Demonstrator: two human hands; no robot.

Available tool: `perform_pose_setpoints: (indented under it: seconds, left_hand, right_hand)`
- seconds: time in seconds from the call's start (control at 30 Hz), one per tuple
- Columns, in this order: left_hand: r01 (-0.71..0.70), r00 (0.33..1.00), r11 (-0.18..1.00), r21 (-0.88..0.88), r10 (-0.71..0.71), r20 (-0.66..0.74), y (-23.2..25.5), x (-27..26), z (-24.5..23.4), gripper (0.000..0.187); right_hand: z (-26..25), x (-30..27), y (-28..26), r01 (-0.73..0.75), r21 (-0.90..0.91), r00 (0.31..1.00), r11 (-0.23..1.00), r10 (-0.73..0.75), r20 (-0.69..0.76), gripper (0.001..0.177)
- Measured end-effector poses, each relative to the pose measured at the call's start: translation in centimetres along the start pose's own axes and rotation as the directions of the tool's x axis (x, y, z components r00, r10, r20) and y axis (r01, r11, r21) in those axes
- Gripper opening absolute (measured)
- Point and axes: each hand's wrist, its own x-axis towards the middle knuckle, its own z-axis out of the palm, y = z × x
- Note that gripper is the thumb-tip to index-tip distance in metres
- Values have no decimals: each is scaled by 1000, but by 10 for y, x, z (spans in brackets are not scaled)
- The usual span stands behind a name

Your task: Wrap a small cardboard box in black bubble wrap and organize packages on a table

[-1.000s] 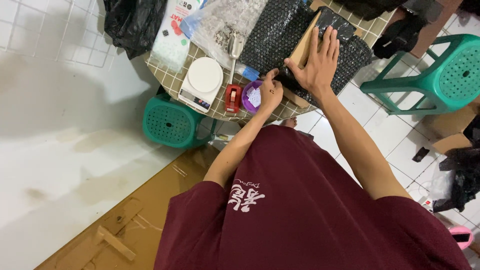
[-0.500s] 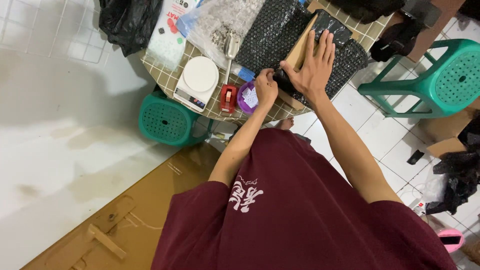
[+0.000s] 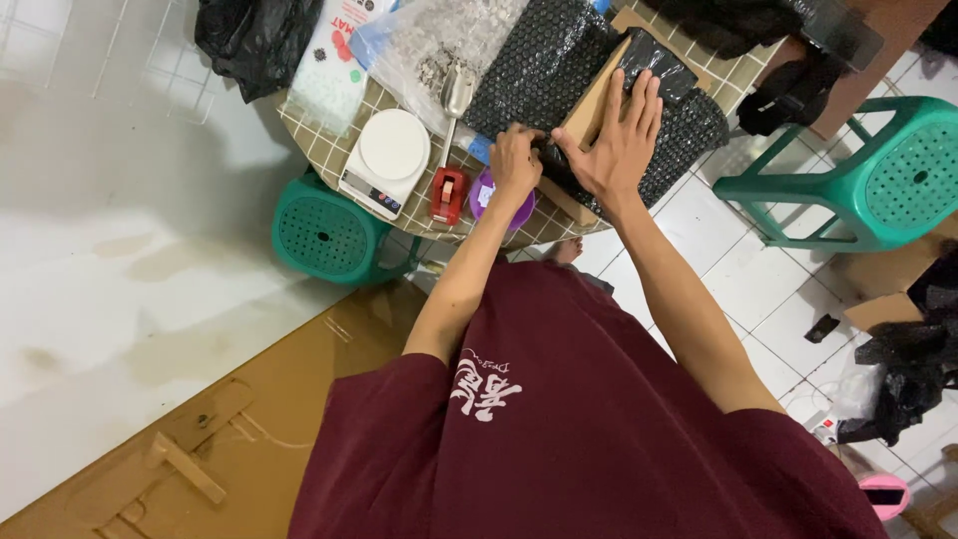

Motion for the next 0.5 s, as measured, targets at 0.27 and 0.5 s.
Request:
perform_pose_setpoints:
  seconds: [0.27, 0.5]
  left_hand:
    - [-213, 976, 961, 175, 217, -7, -13, 8, -4, 34]
    - [-326, 927, 933, 153, 347, -141, -16, -12, -8, 17]
  right_hand:
    - [-5, -2, -1, 6, 28, 999, 1000, -5, -37, 112]
    - [-4, -4, 1, 2, 72, 998, 997, 2, -61, 111]
